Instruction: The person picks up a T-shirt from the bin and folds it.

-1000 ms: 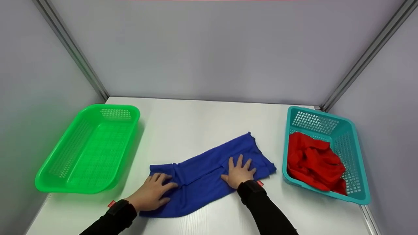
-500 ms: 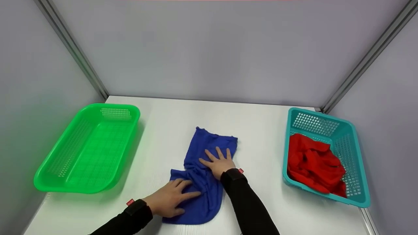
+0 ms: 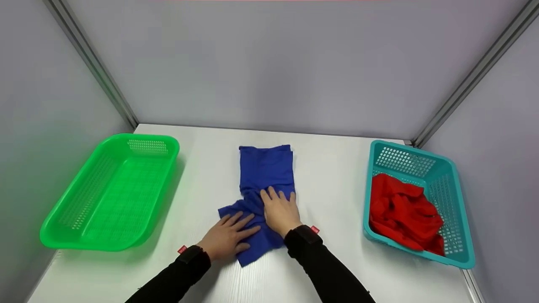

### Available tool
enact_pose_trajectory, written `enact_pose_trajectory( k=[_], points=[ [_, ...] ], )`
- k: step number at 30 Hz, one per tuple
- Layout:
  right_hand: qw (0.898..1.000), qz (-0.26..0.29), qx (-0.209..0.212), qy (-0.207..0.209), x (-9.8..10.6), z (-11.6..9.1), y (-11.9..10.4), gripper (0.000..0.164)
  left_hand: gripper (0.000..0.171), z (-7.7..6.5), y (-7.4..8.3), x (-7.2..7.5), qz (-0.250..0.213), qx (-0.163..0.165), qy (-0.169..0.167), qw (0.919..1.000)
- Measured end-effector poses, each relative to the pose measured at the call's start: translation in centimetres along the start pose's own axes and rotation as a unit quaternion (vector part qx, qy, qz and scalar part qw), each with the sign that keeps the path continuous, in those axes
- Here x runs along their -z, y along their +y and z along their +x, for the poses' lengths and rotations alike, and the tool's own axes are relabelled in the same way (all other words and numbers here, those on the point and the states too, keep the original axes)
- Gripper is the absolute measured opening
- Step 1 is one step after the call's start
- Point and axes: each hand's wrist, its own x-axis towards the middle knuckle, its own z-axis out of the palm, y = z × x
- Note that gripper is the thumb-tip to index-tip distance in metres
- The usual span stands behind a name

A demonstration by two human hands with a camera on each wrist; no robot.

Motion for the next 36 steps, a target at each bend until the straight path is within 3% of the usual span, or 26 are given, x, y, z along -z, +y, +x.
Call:
enact_pose_trajectory(
  k=[4, 7, 12, 15, 19, 23, 25, 28, 31, 34, 36],
  points=[
    [0.999, 0.012, 0.032, 0.030, -0.4, -1.1, -0.2, 0.044, 0.055, 0.7, -0.1, -0.3, 0.005, 0.098, 0.027, 0.9948],
    [0.998, 0.012, 0.052, 0.043, -1.0, -2.1, -0.2, 0.042, 0.056, 1.0, 0.6, -0.4, 0.024, 0.153, 0.040, 0.9871],
    [0.994, 0.010, 0.099, 0.036, -2.6, -3.9, -0.3, 0.039, 0.063, 0.7, 2.1, 0.0, 0.032, 0.193, 0.069, 0.9783],
    [0.992, 0.006, 0.128, 0.020, -3.6, -4.9, -0.3, 0.040, 0.064, 0.2, 2.6, 0.2, -0.001, 0.181, 0.099, 0.9785],
    [0.990, -0.001, 0.144, -0.010, -4.5, -6.1, 0.1, 0.050, 0.058, -0.7, 2.6, 0.9, -0.116, 0.148, 0.129, 0.9736],
    [0.988, -0.004, 0.149, -0.041, -5.2, -7.3, 0.7, 0.071, 0.051, -2.0, 2.0, 1.7, -0.257, 0.096, 0.102, 0.9562],
    [0.987, -0.012, 0.155, -0.047, -5.6, -7.9, 1.1, 0.081, 0.049, -2.8, 1.6, 1.9, -0.278, 0.061, 0.083, 0.9550],
    [0.985, -0.038, 0.163, -0.036, -5.9, -8.6, 1.6, 0.083, 0.049, -3.9, 1.1, 1.8, -0.227, 0.021, 0.075, 0.9709],
    [0.982, -0.074, 0.173, -0.002, -6.1, -8.9, 1.9, 0.065, 0.048, -4.8, 0.6, 1.4, -0.132, 0.020, 0.079, 0.9879],
    [0.975, -0.101, 0.192, 0.045, -6.3, -9.0, 2.1, 0.043, 0.039, -5.3, 0.2, 0.9, -0.057, 0.018, 0.081, 0.9949],
    [0.968, -0.115, 0.213, 0.072, -6.3, -9.0, 2.2, 0.035, 0.028, -5.3, 0.0, 0.6, -0.012, -0.007, 0.090, 0.9959]
  ],
)
